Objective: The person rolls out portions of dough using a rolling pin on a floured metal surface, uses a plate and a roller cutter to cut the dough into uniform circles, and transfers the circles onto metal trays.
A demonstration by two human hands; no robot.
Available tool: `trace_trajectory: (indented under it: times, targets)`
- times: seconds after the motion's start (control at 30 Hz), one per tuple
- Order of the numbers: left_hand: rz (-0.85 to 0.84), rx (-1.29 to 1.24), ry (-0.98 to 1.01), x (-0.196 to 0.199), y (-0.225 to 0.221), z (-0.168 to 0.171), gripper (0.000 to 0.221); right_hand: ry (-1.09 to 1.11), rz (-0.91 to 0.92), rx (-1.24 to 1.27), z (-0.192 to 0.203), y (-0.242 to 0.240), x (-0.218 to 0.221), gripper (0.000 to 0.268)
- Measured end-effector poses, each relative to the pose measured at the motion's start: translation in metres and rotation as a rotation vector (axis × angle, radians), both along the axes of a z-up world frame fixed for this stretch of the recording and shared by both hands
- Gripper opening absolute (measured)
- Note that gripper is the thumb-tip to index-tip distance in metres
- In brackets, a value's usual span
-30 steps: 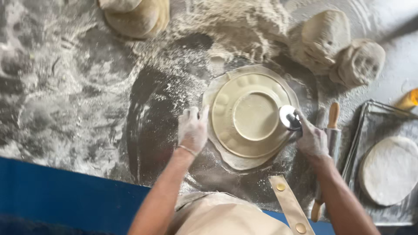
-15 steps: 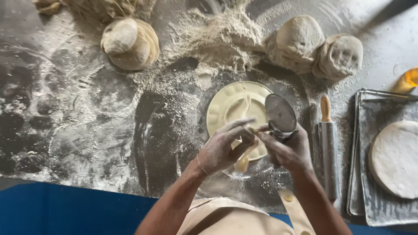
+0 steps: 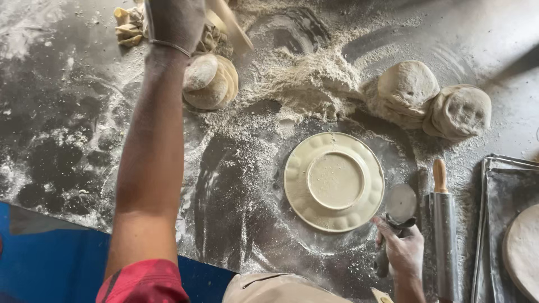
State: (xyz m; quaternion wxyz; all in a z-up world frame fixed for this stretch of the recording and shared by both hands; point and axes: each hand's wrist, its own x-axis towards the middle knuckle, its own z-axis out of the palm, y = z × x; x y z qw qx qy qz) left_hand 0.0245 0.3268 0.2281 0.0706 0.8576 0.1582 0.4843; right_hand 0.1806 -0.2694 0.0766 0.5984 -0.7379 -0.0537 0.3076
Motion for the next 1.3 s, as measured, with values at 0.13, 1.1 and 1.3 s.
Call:
trace_trajectory:
  times: [0.13,1.1,1.3]
  targets:
    - [0.23,-0.087,0.418,0.002,-0.02,-0.103,0.023,-0.102,-0.053,-0.305,-0.015,0.006,-0.015,0.024]
    - [-0.059,-0.889,0.588,-0.086,-0.307,0.007,0.028,0.251,-0.077,0.05,-0.063,-0.082,0.009,0.033]
    - [0.485,-0.798,1.192,-0.095,-0.321,-0.102,0.019,0.42,0.054,-0.199,-0.061,-0.097,0.021,0.042]
